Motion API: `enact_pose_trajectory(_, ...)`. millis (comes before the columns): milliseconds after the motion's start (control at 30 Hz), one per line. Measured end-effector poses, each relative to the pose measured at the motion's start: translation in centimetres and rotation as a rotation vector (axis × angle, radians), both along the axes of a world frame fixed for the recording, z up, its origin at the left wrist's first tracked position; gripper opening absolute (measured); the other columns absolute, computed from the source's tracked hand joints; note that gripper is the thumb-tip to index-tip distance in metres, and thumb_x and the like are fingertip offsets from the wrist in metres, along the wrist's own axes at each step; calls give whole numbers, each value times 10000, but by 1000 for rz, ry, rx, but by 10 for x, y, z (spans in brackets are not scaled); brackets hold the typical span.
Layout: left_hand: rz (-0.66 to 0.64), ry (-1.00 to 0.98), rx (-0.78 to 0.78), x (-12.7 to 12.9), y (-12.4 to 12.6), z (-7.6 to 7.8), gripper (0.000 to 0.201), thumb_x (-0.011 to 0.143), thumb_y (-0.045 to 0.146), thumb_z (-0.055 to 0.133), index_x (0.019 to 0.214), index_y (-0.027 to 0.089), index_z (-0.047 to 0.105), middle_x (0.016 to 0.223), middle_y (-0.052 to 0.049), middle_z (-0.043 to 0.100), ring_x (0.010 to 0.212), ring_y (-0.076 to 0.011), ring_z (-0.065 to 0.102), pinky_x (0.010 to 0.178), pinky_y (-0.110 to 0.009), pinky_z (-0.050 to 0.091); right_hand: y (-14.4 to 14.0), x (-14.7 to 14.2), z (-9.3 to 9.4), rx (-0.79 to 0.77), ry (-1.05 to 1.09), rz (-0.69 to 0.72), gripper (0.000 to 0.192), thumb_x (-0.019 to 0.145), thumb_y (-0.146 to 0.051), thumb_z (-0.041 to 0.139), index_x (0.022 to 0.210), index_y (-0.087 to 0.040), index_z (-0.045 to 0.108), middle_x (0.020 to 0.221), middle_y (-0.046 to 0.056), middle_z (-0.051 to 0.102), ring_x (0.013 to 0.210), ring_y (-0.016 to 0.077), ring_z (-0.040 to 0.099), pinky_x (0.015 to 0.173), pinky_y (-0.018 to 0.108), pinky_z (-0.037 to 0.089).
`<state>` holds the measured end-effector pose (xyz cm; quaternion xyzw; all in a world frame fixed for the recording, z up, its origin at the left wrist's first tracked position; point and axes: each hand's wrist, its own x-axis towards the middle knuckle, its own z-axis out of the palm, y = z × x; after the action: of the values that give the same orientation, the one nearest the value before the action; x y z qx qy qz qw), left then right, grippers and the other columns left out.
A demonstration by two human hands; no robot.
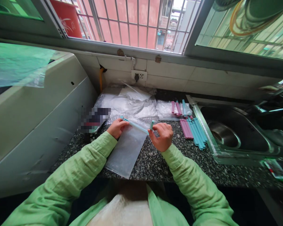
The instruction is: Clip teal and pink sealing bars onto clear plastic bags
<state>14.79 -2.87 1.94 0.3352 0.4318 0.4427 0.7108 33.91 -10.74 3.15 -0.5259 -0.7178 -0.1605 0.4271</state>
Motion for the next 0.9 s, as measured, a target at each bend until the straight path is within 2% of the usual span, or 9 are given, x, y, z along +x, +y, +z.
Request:
enact_pose_trajectory(500, 42, -54, 17, -2, 1, 6, 201, 400, 166, 656, 534, 143, 508, 456, 58, 542, 442, -78, 511, 467, -200, 423, 4, 10, 0, 74, 34, 23, 172, 775, -308, 544, 639, -204, 528, 607, 11, 554, 657, 162, 515, 652, 298, 378)
enact_pose_trajectory(900, 122, -60, 5, -3, 3, 6, 145, 442, 127, 608, 511, 150, 483, 433, 57, 498, 413, -70, 468, 435, -189, 376, 8, 17, -1, 61, 82, 67, 109, 766, -275, 553, 690, -199, 568, 646, 20, 589, 649, 168, 539, 633, 307, 428)
